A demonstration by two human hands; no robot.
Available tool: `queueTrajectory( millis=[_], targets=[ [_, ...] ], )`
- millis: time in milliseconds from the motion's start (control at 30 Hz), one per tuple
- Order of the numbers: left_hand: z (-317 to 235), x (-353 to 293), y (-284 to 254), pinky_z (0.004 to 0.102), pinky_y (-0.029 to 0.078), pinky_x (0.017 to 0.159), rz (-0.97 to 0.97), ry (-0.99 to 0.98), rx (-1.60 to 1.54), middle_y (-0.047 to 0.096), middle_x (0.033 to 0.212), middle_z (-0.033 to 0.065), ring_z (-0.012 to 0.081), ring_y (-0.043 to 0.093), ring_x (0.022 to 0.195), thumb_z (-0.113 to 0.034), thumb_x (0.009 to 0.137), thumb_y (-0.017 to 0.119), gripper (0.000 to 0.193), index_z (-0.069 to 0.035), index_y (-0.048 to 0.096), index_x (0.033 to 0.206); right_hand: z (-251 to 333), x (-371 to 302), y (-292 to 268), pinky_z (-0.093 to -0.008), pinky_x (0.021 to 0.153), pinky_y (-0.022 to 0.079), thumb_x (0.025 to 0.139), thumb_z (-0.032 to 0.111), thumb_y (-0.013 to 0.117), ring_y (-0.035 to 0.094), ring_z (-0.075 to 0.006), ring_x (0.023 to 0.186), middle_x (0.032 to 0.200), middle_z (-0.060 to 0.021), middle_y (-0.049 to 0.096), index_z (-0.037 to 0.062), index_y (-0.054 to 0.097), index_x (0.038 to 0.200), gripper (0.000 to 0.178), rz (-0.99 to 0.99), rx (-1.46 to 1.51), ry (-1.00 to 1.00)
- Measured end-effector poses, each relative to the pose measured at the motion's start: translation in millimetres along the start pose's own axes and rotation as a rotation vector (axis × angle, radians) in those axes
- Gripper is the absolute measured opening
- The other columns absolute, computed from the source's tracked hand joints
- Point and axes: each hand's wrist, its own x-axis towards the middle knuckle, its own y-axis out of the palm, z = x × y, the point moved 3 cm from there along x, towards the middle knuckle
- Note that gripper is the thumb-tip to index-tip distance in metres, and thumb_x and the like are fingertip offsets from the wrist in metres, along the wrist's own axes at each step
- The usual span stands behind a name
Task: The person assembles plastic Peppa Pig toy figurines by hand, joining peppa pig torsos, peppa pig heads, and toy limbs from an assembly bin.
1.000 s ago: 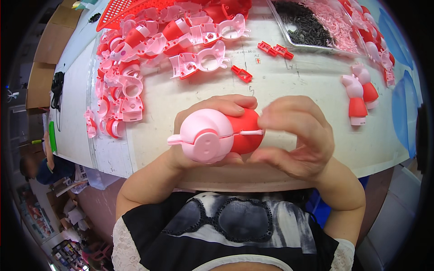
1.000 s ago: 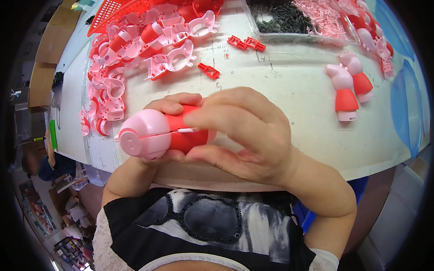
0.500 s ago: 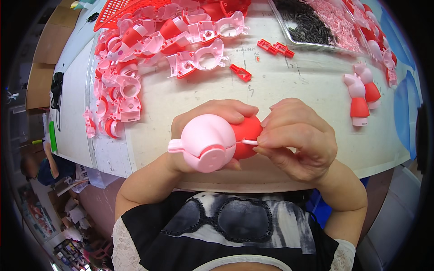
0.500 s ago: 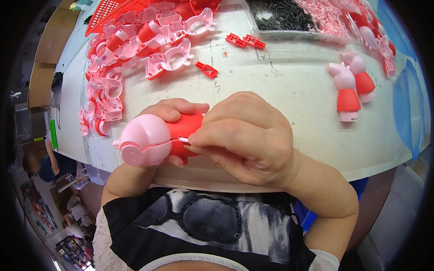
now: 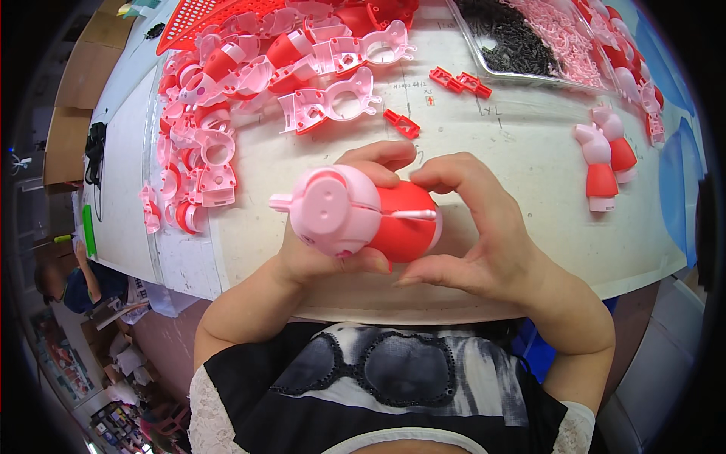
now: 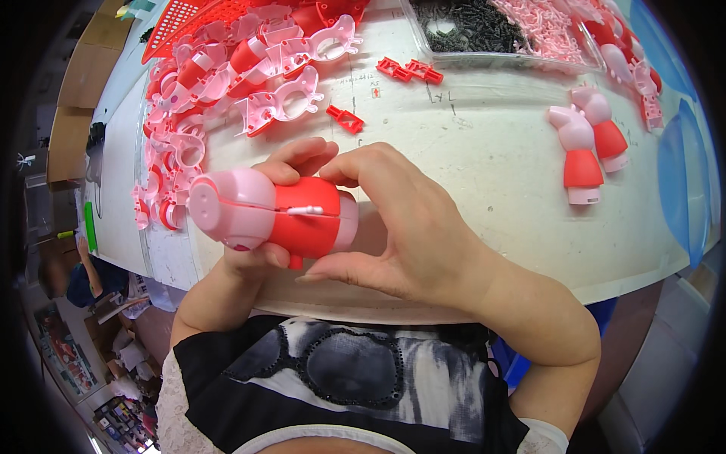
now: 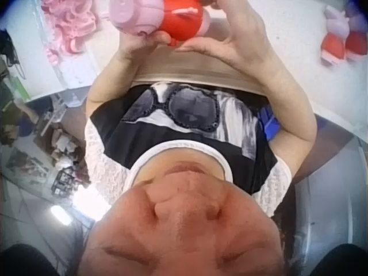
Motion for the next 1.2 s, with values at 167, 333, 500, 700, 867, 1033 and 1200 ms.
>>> queueTrajectory(
  millis=[167, 333, 500, 700, 867, 1033, 1200],
  targets=[
    [3.6, 0.9, 4.0, 0.0369, 0.039, 0.094, 0.028, -0.061, -0.048, 0.041, 0.13, 0.0194, 0.0253, 0.048, 0.114, -0.023, 0.059, 0.083, 0.067, -0.005, 0.051, 0.114, -6.7, -1.8, 8.5, -0.0339, 0.074, 0.048, 0.06, 0.027, 0.081, 0.059, -0.0301, 0.087, 0.098, -0.0169, 0.057, -0.0008, 0.051, 0.107, 0.063, -0.019, 0.054, 0.039],
    [1.3, -3.1, 4.8, 0.0355, 0.041, 0.093, 0.005, -0.148, -0.089, 0.043, 0.13, 0.0185, 0.0235, 0.05, 0.111, -0.02, 0.06, 0.082, 0.064, -0.002, 0.051, 0.113, -2.9, -1.7, 8.0, -0.0337, 0.073, 0.049, 0.059, 0.026, 0.081, 0.061, -0.0292, 0.083, 0.095, -0.0157, 0.059, 0.0002, 0.054, 0.103, 0.058, -0.028, 0.081, 0.054],
    [2.7, -0.5, 4.1, 0.044, 0.038, 0.098, -0.057, -0.309, -0.103, 0.037, 0.134, 0.0202, 0.0323, 0.043, 0.119, -0.031, 0.057, 0.083, 0.083, -0.004, 0.04, 0.123, -5.1, -2.5, 11.2, -0.0342, 0.072, 0.049, 0.059, 0.027, 0.081, 0.06, -0.0288, 0.082, 0.094, -0.0151, 0.059, 0.0006, 0.054, 0.101, 0.057, -0.078, 0.082, 0.061],
    [-5.7, 10.6, 1.9, 0.044, 0.037, 0.1, -0.097, -0.141, -0.227, 0.039, 0.133, 0.0164, 0.0317, 0.041, 0.121, -0.036, 0.056, 0.084, 0.099, -0.002, 0.031, 0.133, -10.0, -1.6, 5.7, -0.0353, 0.071, 0.048, 0.059, 0.028, 0.08, 0.058, -0.03, 0.081, 0.093, -0.0142, 0.056, 0.0016, 0.053, 0.098, 0.055, -0.079, -0.002, 0.135],
    [-9.7, 6.3, -9.4, 0.0454, 0.042, 0.094, -0.081, -0.17, -0.11, 0.05, 0.119, 0.0167, 0.0334, 0.049, 0.114, -0.04, 0.064, 0.077, 0.077, -0.001, 0.043, 0.12, -10.6, -3.5, 6.4, -0.0358, 0.071, 0.047, 0.059, 0.025, 0.08, 0.056, -0.0301, 0.082, 0.092, -0.0147, 0.054, 0.0017, 0.052, 0.099, 0.054, -0.066, -0.011, 0.149],
    [-10.1, 6.6, -9.8, 0.0387, 0.044, 0.091, -0.061, -0.114, -0.154, 0.056, 0.111, 0.0185, 0.0266, 0.056, 0.103, -0.023, 0.064, 0.076, 0.06, 0.002, 0.051, 0.112, -13.6, -4.8, 7.8, -0.0354, 0.072, 0.046, 0.059, 0.024, 0.08, 0.056, -0.0303, 0.081, 0.09, -0.0149, 0.054, 0.0009, 0.051, 0.099, 0.054, -0.032, 0.026, 0.156],
    [-12.3, 3.3, -7.0, 0.037, 0.045, 0.089, -0.062, -0.155, -0.046, 0.057, 0.108, 0.0178, 0.0255, 0.057, 0.101, -0.026, 0.064, 0.077, 0.058, 0.002, 0.053, 0.108, -14.6, -7.5, 15.5, -0.0349, 0.072, 0.046, 0.058, 0.022, 0.081, 0.056, -0.0304, 0.082, 0.09, -0.0156, 0.054, -0.0005, 0.051, 0.097, 0.054, 0.03, 0.113, 0.251]
  ],
)
